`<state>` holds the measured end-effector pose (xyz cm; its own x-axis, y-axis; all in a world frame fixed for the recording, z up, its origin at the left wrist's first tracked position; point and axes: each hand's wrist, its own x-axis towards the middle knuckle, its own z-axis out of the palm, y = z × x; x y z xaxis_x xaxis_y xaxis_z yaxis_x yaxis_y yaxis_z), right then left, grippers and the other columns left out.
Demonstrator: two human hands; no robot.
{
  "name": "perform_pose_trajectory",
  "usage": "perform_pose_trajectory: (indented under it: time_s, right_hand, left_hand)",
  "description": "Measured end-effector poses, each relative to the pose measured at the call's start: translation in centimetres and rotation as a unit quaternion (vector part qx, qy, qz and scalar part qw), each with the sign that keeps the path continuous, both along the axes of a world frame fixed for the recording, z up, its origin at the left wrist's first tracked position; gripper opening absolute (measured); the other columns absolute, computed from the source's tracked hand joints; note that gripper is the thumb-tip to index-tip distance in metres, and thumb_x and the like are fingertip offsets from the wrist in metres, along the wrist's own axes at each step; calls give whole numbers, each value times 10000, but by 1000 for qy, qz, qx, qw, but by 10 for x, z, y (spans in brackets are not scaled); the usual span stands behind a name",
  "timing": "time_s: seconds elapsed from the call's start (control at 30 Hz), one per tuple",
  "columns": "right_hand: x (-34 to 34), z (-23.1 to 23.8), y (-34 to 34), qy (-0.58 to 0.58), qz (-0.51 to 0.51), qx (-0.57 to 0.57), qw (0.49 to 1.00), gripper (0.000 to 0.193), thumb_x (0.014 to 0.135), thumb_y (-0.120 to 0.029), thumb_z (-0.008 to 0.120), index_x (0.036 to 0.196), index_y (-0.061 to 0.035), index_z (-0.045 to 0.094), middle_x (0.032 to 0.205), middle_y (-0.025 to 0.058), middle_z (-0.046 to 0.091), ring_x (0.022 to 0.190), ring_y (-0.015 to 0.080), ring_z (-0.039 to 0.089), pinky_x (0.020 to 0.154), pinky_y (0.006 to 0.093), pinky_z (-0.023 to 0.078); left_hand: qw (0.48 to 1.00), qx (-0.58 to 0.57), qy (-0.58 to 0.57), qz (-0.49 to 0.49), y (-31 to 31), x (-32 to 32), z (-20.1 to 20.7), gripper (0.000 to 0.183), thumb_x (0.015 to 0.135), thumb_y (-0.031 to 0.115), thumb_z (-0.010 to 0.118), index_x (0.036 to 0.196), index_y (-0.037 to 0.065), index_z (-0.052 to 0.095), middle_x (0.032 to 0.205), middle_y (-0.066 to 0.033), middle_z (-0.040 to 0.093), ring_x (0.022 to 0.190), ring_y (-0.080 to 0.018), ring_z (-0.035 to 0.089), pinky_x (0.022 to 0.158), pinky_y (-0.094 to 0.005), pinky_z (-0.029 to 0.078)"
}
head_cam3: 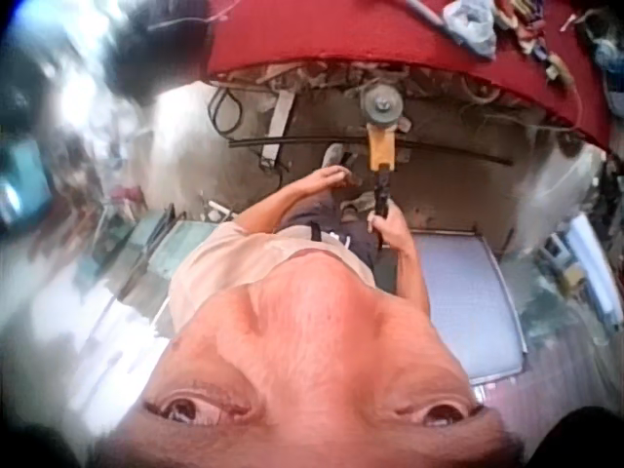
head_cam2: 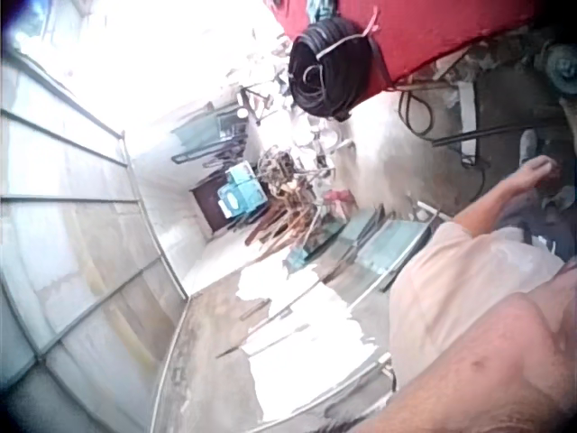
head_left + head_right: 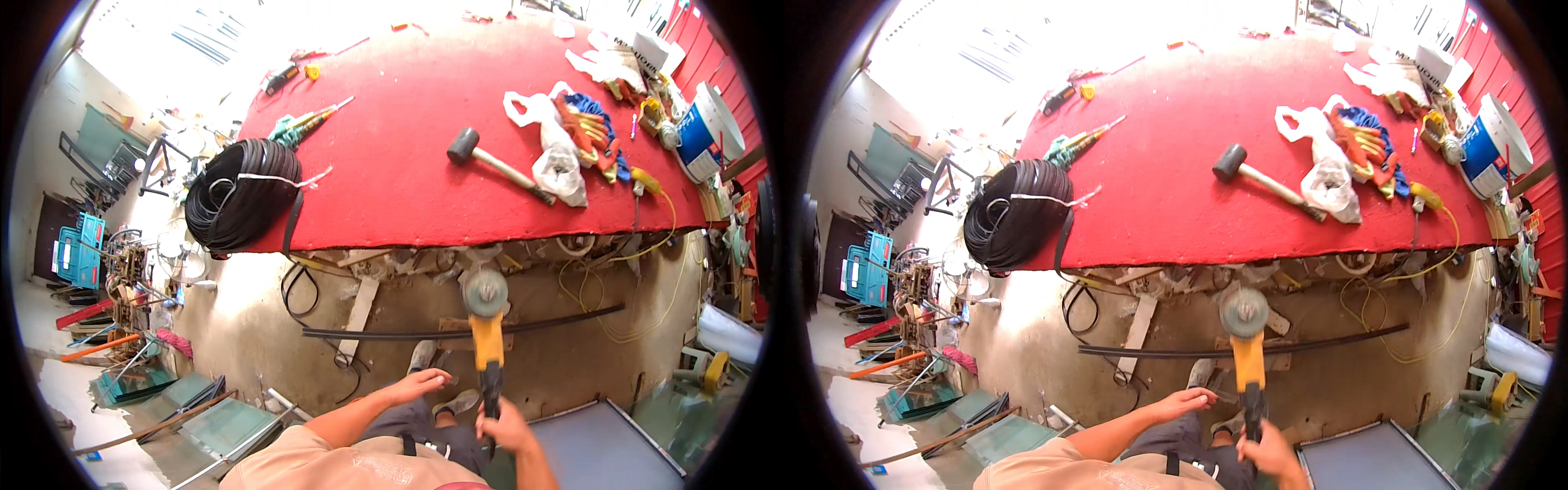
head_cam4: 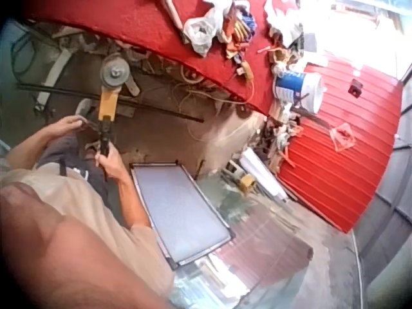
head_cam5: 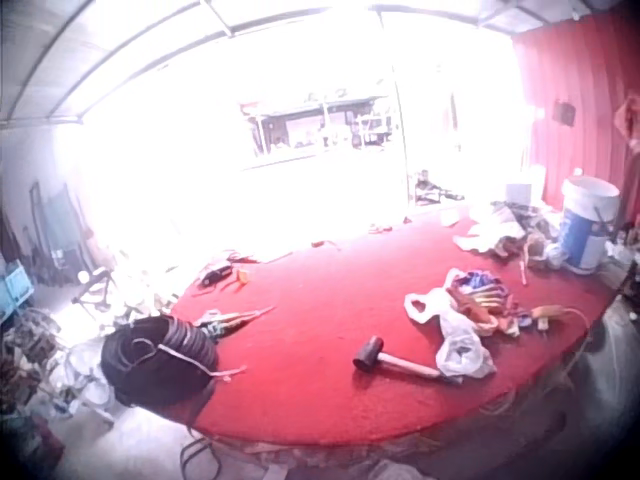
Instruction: The person measures and prepares a window frame and a plastic trim piece. The person uses a tape measure to check the frame dimensions, cuts a plastic strip with pliers, and then uses a power grinder to trim the plastic strip before checking its fit against the window frame.
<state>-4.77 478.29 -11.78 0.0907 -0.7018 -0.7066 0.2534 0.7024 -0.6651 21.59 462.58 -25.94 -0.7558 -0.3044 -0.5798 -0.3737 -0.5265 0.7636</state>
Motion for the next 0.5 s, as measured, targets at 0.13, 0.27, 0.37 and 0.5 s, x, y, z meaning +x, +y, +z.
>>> perform_pose_trajectory:
  time_s: [0.13,0.27,0.37,0.5]
  right_hand:
    - [24,-4,89,-31,-64,12,997,283,942,-28,715,1162,21,545,815,87,700,717,195,715,723,340,578]
    - [28,-18,156,-48,-68,27,996,265,938,-31,719,1154,11,571,828,75,699,760,190,719,725,334,570]
    - [19,0,181,44,-4,27,999,299,893,-127,775,1139,-47,625,892,45,698,787,162,691,746,351,571]
    - [14,-3,222,73,-60,47,994,262,899,-117,742,1103,-50,593,867,50,701,771,162,701,724,367,573]
  left_hand:
    - [976,166,90,-109,27,-59,34,681,1121,586,485,1605,108,453,1561,-72,536,1441,-207,504,1205,-407,402]
    - [926,349,142,-36,85,-101,51,707,1096,556,555,1628,113,410,1589,-76,537,1458,-222,512,1208,-434,409]
    - [916,376,142,9,130,-126,34,603,1041,433,708,1510,94,538,1450,-74,650,1361,-222,597,1165,-443,449]
    - [944,311,92,-61,159,-158,56,557,1015,431,758,1405,63,607,1328,-53,684,1267,-187,621,1135,-403,464]
